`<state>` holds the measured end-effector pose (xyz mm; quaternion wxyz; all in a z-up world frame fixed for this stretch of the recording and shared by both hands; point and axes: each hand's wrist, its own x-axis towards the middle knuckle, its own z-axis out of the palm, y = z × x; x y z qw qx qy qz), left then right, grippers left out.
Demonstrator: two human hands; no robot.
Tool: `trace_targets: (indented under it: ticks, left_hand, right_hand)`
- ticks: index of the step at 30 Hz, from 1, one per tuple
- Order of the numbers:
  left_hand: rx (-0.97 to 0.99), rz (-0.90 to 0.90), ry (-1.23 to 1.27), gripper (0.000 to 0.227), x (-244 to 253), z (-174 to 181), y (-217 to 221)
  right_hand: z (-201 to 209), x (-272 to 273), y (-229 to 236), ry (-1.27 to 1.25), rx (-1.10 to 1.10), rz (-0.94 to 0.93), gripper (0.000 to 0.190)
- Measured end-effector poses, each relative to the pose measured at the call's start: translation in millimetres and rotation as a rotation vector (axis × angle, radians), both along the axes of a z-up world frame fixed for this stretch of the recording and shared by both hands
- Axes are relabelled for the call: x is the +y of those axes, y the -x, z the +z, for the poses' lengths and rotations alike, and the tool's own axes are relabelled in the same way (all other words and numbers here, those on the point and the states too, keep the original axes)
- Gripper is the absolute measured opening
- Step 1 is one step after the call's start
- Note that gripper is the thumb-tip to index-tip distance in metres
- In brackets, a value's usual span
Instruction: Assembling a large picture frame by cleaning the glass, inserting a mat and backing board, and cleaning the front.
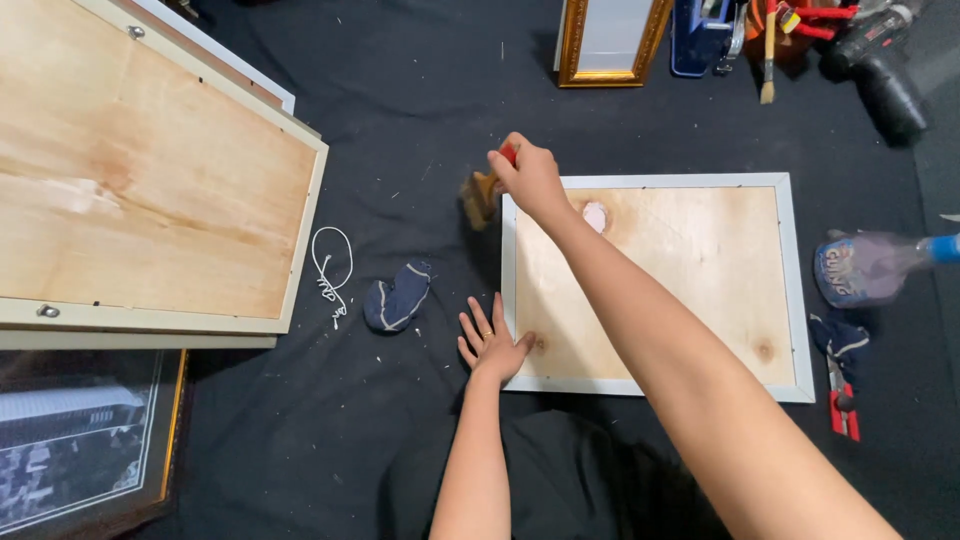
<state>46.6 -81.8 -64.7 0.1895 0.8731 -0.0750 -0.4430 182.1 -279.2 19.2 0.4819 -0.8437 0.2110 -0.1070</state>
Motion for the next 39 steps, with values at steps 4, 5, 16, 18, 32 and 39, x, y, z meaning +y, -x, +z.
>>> trace_targets:
  ticks: [4,5,16,18,32,39]
  left_hand:
    - [-0.007,-0.007,-0.008,0.092,-1.1,-2.6,0.1]
    - [-0.008,-0.007,-0.019,0.092,-2.4,-1.6,-0.2]
    - [-0.037,-0.018,-0.045,0.091,-2.5,-20.0,3.5]
    - [-0.195,-0.072,-0.07,0.102,1.4,-48.6,6.3]
    - [-0.289,0.605,0.201,0.063,16.3,-20.7,-5.2]
    - [-0.318,0.609,0.228,0.068,18.2,-16.7,1.8]
  right_hand:
    - [-22.4,-63.3,39.9,0.02,0.03,-0.1,0.023]
    - [-23.9,-87.2,56.9,0.063,0.037,-0.156,0.022]
    - [-19.4,-311.7,274.0,1.02,0.439,-0.407,0.025]
    - [-5.2,-276.5,271.5,0.875,0.438,-0.309,0.026]
    - [2.4,61.3,154.9,0.098,0.034,0.12,0.018]
    - [-16.4,-42.2,214.4,-0.16,0.113,-0.141,0.023]
